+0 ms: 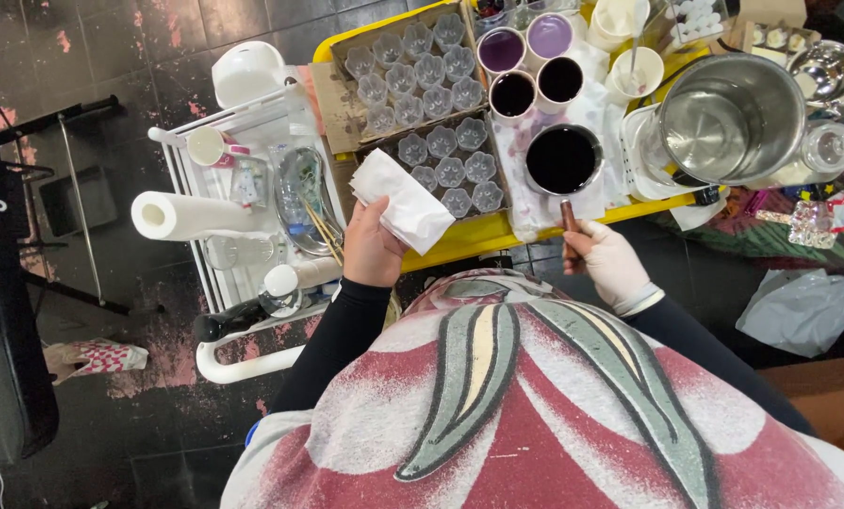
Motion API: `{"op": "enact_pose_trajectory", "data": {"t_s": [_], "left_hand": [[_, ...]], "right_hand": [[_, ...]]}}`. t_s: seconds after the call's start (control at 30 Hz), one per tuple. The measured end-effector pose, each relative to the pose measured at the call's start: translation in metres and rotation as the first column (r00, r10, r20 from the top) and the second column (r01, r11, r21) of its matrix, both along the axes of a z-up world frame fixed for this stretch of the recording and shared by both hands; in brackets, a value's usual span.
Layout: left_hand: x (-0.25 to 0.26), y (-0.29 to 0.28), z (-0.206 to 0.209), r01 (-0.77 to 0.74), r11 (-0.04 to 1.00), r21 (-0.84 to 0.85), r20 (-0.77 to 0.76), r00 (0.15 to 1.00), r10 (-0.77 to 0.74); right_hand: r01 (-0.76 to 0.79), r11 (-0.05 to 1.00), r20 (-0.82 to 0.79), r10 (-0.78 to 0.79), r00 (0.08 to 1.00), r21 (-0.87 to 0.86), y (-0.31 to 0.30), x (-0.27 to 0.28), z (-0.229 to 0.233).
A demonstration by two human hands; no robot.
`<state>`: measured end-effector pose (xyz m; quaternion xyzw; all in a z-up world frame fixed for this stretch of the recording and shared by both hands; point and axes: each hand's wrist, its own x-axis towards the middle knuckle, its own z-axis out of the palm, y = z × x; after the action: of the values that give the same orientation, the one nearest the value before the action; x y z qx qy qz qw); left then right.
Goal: Wiping out small plastic cups with a white cloth to prepare them for use.
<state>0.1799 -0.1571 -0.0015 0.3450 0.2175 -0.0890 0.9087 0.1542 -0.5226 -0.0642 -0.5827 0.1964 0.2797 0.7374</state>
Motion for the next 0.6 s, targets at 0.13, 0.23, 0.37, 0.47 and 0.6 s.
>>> {"op": "enact_pose_trajectory", "data": {"t_s": [0.13, 0.23, 0.37, 0.47, 0.6], "left_hand": [[0.004, -0.004, -0.004, 0.022, 0.999, -0.030, 0.006, 1.000, -0.021], [0.006, -0.008, -0.006, 0.045, 0.999, -0.018, 0.018, 0.999, -0.044], [0.009, -0.012, -0.004, 0.061, 0.998, 0.005, 0.009, 0.998, -0.061], [0.011, -0.015, 0.001, 0.071, 0.997, 0.018, -0.004, 0.997, -0.071], [0.014, -0.020, 0.005, 0.067, 0.997, 0.039, -0.015, 0.998, -0.067]], "right_hand": [[0.014, 0.993, 0.025, -0.011, 1.000, -0.120, -0.026, 0.001, 0.000], [0.077, 0.968, 0.056, -0.066, 0.996, -0.240, -0.043, 0.004, -0.001], [0.263, 0.938, 0.106, -0.244, 0.964, -0.227, -0.062, 0.006, -0.022], [0.445, 0.881, 0.129, -0.428, 0.895, -0.164, -0.068, 0.008, -0.034], [0.591, 0.804, 0.115, -0.582, 0.805, -0.067, -0.064, 0.010, -0.034]]}}
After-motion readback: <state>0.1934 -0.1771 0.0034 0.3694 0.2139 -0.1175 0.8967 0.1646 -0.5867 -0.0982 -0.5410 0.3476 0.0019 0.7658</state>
